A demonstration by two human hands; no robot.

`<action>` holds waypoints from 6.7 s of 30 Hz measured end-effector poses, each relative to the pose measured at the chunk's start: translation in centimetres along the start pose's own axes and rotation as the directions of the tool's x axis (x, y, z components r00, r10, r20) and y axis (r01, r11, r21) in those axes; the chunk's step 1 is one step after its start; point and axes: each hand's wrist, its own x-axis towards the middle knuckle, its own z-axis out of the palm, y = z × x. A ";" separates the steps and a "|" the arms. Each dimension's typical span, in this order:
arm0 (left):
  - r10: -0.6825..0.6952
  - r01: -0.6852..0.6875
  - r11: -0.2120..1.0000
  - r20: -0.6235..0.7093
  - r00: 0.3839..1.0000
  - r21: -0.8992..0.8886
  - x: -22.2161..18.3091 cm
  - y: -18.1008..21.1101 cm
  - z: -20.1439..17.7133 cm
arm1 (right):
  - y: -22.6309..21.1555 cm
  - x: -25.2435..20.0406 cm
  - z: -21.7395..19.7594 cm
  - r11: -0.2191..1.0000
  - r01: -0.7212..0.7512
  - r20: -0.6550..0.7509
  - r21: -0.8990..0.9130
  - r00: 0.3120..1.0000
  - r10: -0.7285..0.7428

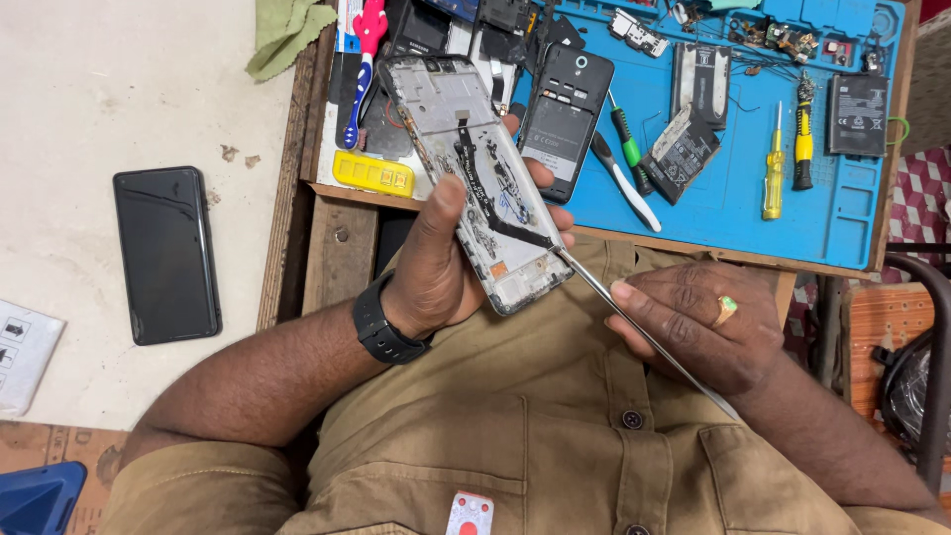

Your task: The person removes the old battery from a disassembled smartphone using a screwdriver and tweezers, then installs a new battery and secures it with adhesive tape. The workspace is cluttered with tools and spare parts.

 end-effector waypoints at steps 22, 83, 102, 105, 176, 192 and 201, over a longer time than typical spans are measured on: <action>-0.040 0.039 0.997 0.020 0.999 0.066 -0.2 0.2 0.4 | 0.1 -0.5 -0.1 0.992 0.052 0.012 0.114 0.998 -0.053; 0.005 -0.045 0.939 0.118 0.993 0.341 -0.5 0.6 1.0 | -1.1 -0.1 -2.1 0.911 -0.267 0.139 0.315 0.962 0.234; 0.095 -0.244 0.248 0.227 0.969 0.938 -1.0 0.3 1.3 | -1.6 -0.3 -0.6 0.865 -0.259 -0.273 0.431 0.876 0.398; 0.081 -0.200 0.323 0.183 0.980 0.925 -0.8 0.3 1.5 | -1.5 -1.3 -0.3 0.895 -0.256 -0.316 0.366 0.870 0.378; -0.103 0.020 0.530 0.041 0.994 0.848 0.0 0.9 2.1 | -0.7 0.1 -1.7 0.998 -0.069 -0.172 -0.003 0.983 0.068; -0.090 0.030 0.497 0.018 0.996 0.867 0.0 1.1 2.5 | -0.7 0.4 -1.7 0.998 -0.052 -0.181 0.023 0.982 0.055; -0.044 -0.029 0.387 0.050 0.998 0.922 0.0 1.0 2.1 | -0.7 0.7 -1.7 0.999 -0.053 -0.182 -0.010 0.982 0.051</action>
